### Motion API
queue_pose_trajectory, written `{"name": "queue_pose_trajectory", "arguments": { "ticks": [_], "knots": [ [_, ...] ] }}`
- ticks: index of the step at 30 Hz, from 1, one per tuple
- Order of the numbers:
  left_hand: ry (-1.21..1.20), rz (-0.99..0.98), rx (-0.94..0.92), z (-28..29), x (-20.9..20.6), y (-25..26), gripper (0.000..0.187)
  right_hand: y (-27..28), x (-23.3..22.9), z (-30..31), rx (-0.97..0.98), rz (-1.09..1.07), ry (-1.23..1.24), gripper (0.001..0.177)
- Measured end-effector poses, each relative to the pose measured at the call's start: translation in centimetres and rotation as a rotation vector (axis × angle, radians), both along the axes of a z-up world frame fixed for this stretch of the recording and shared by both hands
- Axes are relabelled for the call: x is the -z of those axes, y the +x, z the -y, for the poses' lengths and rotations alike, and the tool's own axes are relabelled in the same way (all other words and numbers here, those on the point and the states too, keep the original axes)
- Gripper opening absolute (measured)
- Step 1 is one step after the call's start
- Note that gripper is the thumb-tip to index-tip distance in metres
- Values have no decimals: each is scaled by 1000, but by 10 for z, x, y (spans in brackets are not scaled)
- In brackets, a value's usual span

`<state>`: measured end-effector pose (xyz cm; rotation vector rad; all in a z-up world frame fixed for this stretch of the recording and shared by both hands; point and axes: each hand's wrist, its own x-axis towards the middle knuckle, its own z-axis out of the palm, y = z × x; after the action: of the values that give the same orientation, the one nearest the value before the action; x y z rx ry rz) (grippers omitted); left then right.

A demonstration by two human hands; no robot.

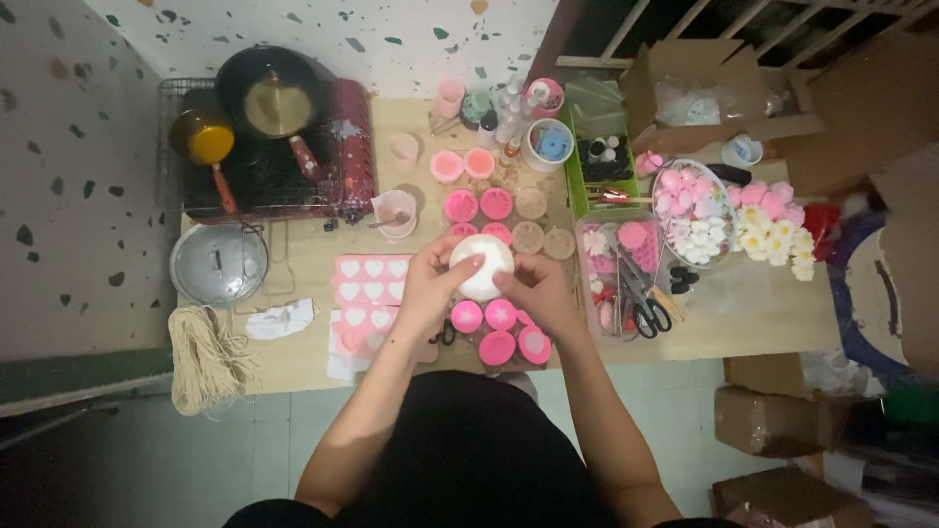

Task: The person is preparing candle molds and adding decorative liquid wax details using a pipette.

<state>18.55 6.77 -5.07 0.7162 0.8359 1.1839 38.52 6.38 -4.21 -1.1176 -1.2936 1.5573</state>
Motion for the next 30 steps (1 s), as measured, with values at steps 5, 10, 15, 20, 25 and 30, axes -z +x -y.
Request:
{"name": "queue_pose_trajectory", "arguments": {
  "ticks": [5,10,15,20,25,30],
  "knots": [
    [-97,167,48,2,-34,-8,32,-1,-14,8,33,-1,-40,17],
    [-163,272,128,-1,-45,-13,34,1,-23,15,59,-46,-43,12],
    [-149,252,182,-1,-36,-13,35,-2,-35,23,75,-61,-15,9],
    [-245,324,273,-8,-36,-10,37,4,-31,29,47,-92,59,7],
    [-310,345,285,-12,-33,-4,37,1,-41,27,101,14,47,11],
    [2,-57,269,-7,-73,-9,29,7,-52,16,85,211,47,22]
  ]
}}
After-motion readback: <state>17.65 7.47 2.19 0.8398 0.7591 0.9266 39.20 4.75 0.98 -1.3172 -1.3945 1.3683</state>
